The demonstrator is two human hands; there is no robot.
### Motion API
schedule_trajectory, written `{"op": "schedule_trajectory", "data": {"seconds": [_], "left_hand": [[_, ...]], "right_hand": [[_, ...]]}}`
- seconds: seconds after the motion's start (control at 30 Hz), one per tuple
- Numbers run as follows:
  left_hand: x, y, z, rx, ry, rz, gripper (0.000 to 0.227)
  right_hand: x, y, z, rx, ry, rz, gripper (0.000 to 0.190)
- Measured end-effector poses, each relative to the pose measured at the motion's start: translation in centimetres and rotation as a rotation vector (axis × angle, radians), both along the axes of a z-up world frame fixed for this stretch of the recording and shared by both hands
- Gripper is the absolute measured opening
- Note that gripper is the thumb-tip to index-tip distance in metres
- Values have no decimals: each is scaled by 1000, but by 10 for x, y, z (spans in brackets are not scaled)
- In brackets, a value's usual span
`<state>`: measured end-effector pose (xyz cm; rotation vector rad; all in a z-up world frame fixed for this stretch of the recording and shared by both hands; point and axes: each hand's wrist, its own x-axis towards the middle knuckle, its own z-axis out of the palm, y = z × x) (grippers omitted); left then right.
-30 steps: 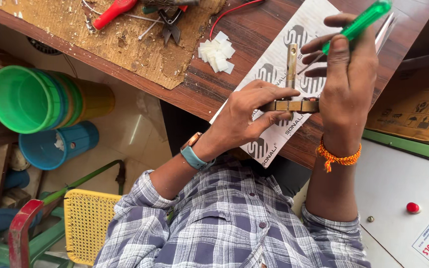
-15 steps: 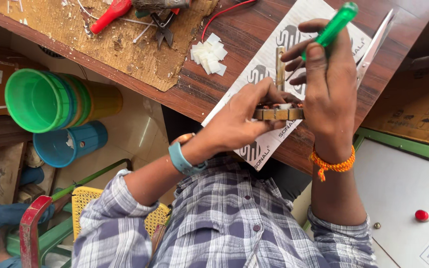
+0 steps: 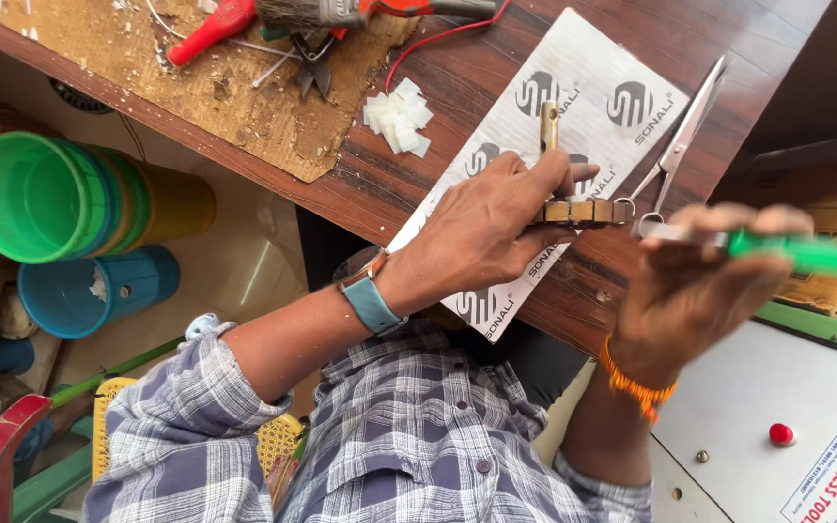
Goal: The person assembles a circular electrical component by inserting small white plastic pieces into slots around its perimeter. They use a green screwdriver to press and adjust the pieces into place, repeatedly rotating the component to access different slots.
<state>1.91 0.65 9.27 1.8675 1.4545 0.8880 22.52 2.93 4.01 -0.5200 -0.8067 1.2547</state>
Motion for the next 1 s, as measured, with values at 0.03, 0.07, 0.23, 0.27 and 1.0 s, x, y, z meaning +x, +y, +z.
{"op": "schedule_trajectory", "data": {"seconds": [0.03, 0.07, 0.23, 0.27, 1.0], "left_hand": [[0, 1, -1, 2, 4, -1, 53], [1, 1, -3, 1, 13, 1, 53], [5, 0, -11, -50, 52, 25, 53], [5, 1, -11, -22, 41, 29, 52], [5, 4, -23, 88, -11, 47, 47]], "right_hand": [[0, -7, -5, 33, -74, -38, 45], [3, -19, -8, 59, -155, -82, 47], [5, -25, -28, 209, -371, -259, 51], [5, -23, -30, 246, -389, -279, 51], [15, 12, -3, 475, -582, -29, 41]]}}
